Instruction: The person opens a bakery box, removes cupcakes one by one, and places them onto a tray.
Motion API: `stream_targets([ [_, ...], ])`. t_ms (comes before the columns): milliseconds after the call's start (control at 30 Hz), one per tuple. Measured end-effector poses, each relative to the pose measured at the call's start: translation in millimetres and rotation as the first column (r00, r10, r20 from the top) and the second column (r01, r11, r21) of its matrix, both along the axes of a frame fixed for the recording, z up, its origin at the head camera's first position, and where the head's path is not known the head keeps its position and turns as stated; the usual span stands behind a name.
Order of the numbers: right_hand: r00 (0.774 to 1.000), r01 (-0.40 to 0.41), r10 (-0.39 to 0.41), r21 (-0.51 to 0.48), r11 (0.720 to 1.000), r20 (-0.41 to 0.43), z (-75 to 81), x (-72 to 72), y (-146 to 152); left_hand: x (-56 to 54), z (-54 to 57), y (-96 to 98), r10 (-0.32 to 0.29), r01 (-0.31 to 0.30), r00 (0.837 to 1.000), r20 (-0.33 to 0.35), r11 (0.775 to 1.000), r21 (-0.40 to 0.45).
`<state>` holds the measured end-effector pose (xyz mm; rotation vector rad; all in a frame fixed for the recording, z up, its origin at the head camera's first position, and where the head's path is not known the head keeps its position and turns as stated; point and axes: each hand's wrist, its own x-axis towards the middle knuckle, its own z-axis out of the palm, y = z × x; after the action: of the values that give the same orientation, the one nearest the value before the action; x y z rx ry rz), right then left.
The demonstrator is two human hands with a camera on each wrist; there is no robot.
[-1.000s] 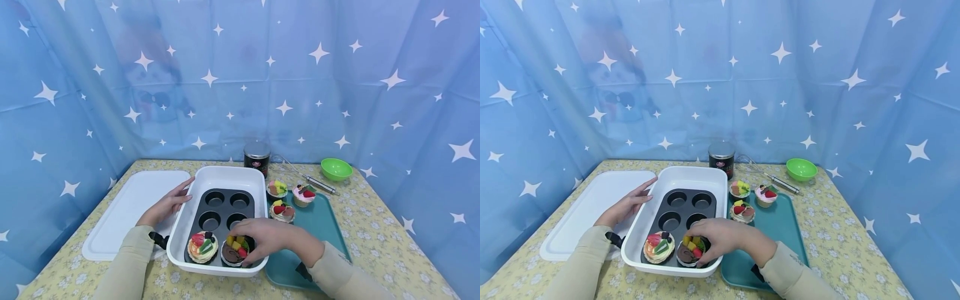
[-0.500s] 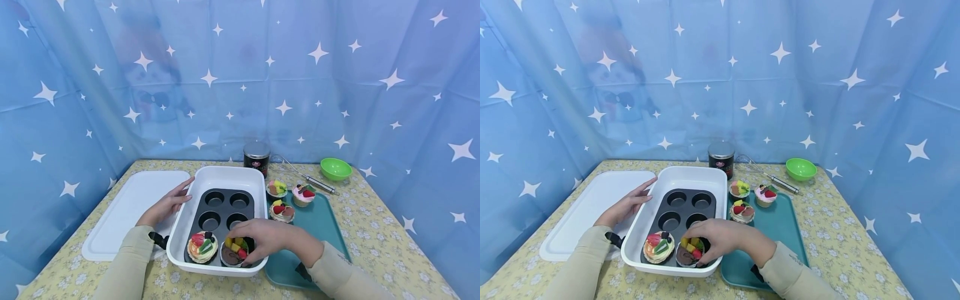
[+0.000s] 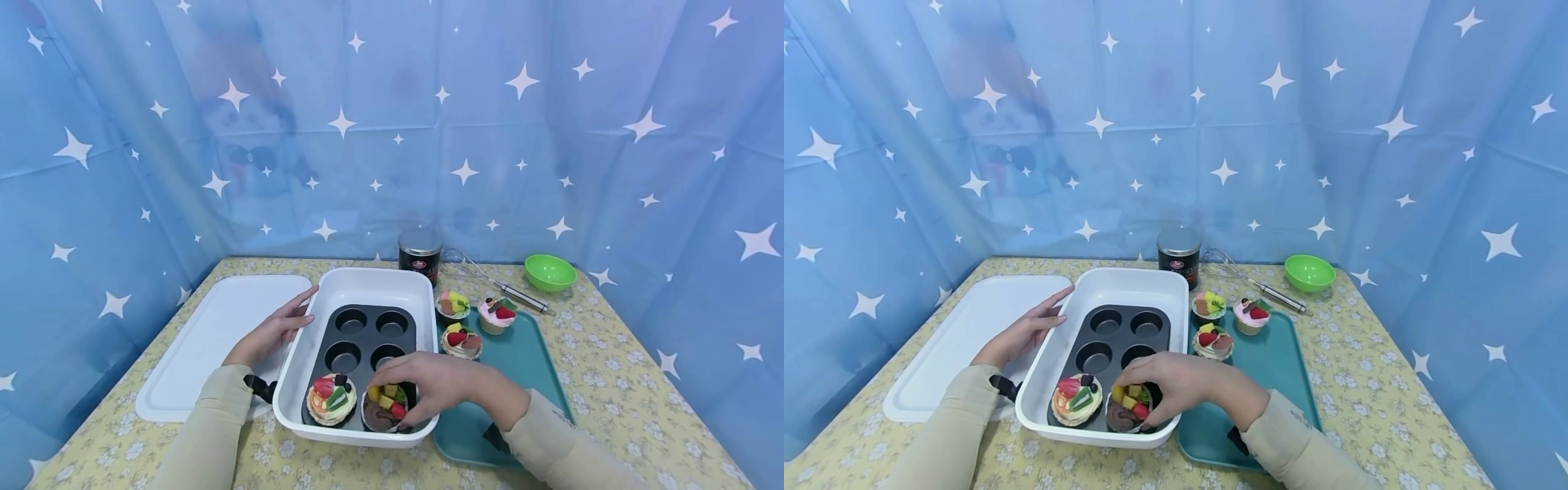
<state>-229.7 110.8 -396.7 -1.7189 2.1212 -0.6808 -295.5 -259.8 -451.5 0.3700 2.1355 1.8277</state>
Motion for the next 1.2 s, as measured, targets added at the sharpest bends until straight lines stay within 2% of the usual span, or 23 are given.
stream_targets([
  [300, 0.999, -0.031, 0.033, -0.061, 0.998, 0.040, 0.1, -1.7, 1, -0.3, 0.0, 0.1, 0.003, -0.003, 1.000, 0.002, 1.000, 0.001],
  [467, 0.999, 0.008, -0.006, -0.047, 0.999, 0.048, 1.9, -1.0, 2, -0.8, -0.3, 0.3, 0.005, -0.005, 1.000, -0.003, 1.000, -0.005],
  [700, 0.999, 0.023, -0.020, -0.071, 0.997, 0.039, 2.4, -2.6, 3, -0.4, -0.6, -0.8, -0.001, 0.001, 1.000, -0.020, 1.000, -0.005],
  [1067, 0.991, 0.136, -0.136, -0.054, 0.989, 0.012, 13.9, -0.4, 9, 0.3, -1.4, -1.5, 0.006, -0.006, 1.000, -0.013, 1.000, -0.012],
  [1200, 0.989, 0.150, -0.151, -0.066, 0.987, -0.010, 16.4, -0.1, 11, -0.2, -1.4, -0.9, 0.012, -0.012, 1.000, -0.011, 1.000, -0.019],
])
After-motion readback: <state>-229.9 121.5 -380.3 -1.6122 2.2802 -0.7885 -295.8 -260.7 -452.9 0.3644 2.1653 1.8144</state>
